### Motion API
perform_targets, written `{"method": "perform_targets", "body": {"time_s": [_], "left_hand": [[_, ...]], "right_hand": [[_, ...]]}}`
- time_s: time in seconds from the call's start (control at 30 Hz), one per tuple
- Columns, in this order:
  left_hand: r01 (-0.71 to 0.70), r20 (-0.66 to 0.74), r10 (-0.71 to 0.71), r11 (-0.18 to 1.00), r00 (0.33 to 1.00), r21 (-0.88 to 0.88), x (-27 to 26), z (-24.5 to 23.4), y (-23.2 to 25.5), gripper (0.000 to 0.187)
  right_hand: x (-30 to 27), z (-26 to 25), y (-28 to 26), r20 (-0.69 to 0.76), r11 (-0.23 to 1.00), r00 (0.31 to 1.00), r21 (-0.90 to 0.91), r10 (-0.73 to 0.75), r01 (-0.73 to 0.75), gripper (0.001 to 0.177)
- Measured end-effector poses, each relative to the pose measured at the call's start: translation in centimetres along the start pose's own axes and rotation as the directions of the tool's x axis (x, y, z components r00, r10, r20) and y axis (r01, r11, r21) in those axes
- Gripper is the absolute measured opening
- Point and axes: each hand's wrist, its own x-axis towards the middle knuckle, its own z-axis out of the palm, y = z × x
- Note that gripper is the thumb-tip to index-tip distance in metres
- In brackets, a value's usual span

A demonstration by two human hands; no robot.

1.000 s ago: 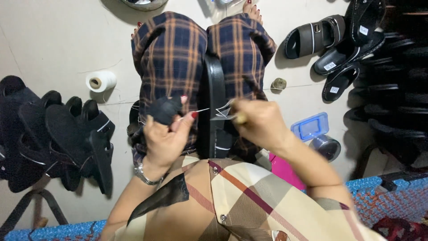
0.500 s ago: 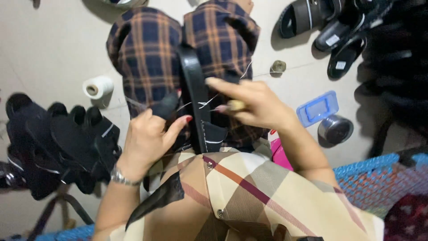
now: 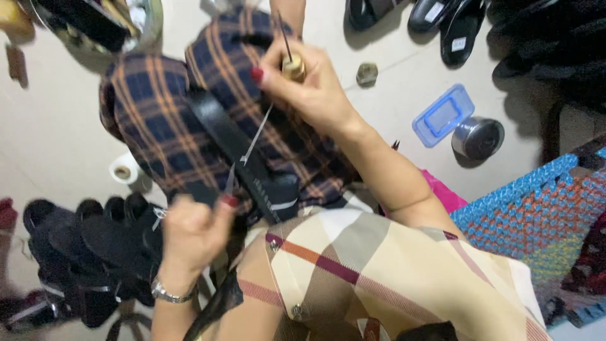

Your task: The person is sewing a black shoe using a needle and white thread. They repeatedly push the needle through the shoe's sole and pull the thread tight to secure the stitches.

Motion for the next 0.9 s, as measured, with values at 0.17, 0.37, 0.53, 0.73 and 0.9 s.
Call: {"method": "perform_targets", "body": {"time_s": [0.17, 0.37, 0.53, 0.73, 0.9], "left_hand": [[0.154, 0.360, 0.105, 0.770, 0.927, -0.619, -3.2, -0.6, -0.4, 0.048], [0.578, 0.205, -0.673, 0.725, 0.711, 0.374, -6.2, -2.6, -15.3, 0.065], [0.350, 0.268, -0.319, 0.934, 0.909, -0.076, 6.0, -6.4, -3.4, 0.078], [-0.042, 0.262, 0.082, 0.987, 0.961, -0.156, 7.7, -2.2, -2.1, 0.143], [-0.144, 0.114, 0.161, 0.979, 0.980, -0.147, 8.0, -0.9, -2.5, 0.143]], "right_hand": [[0.5, -1.5, 1.5, -0.100, 0.978, 0.993, -0.192, 0.067, -0.085, 0.011], [-4.5, -8.6, -1.5, 0.382, 0.135, 0.923, -0.914, -0.036, 0.383, 0.035], [-4.6, -2.0, -1.4, 0.538, -0.166, 0.823, -0.808, 0.182, 0.565, 0.053], [-3.5, -0.8, -2.3, 0.590, -0.180, 0.789, -0.769, 0.170, 0.613, 0.047], [-3.1, -0.3, -2.9, 0.615, -0.244, 0.768, -0.728, 0.179, 0.640, 0.057]]}}
